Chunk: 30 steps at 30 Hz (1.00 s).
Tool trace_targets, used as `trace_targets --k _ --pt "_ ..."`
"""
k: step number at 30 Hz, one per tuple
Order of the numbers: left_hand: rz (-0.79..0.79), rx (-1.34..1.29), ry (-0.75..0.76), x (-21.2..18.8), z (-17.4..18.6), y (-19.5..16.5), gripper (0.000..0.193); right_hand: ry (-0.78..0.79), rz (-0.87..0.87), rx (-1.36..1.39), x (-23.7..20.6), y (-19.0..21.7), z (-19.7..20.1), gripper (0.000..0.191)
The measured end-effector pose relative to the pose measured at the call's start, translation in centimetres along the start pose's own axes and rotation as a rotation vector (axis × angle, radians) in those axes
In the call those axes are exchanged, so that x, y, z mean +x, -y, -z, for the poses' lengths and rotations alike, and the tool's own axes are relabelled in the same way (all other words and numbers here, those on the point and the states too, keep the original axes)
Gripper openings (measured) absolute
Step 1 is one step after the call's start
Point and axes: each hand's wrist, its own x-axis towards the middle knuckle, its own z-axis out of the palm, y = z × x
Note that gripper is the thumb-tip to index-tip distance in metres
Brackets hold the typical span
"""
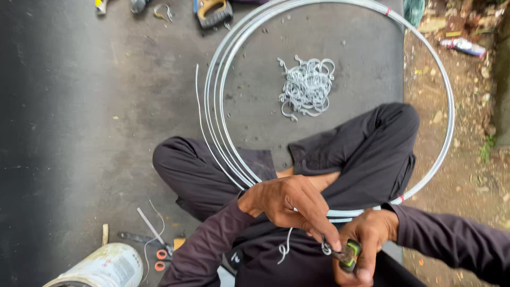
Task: The person sits cross-legged on a mat and uses pliers to bend short lengths of metal wire into small loops. They repeatedly pick up wire segments, bend them with the pliers, and place the finished loops into a growing pile on the mat.
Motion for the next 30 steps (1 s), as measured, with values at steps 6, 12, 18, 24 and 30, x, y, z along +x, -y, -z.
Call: trace_targets --k 6,12,18,24,30 --pt "0.023 0.02 -0.134 -1.1 0.0 -0.8 0.02 -0.051 -0.002 -0.129 -0.3 3.3 0.6 0.035" --pt "0.161 0.284 -0.214 -2.7 3.6 -3.0 0.018 -0.269 0.043 -0.339 -1.9 5.3 0.1 0.031" --pt "0.247 0.176 -0.274 -2.1 3.4 -2.7 0.019 -0.287 0.08 -0.468 -2.7 4.4 0.9 0.032" --pt "0.203 0.208 -0.267 -1.4 3.3 -1.7 0.019 -0.287 0.108 -0.531 -3.1 4.8 1.1 0.033" --pt "0.175 0.202 -0.286 -1.4 3.2 -1.3 0.018 -0.269 0.125 -0.534 -3.0 5.6 0.7 0.034"
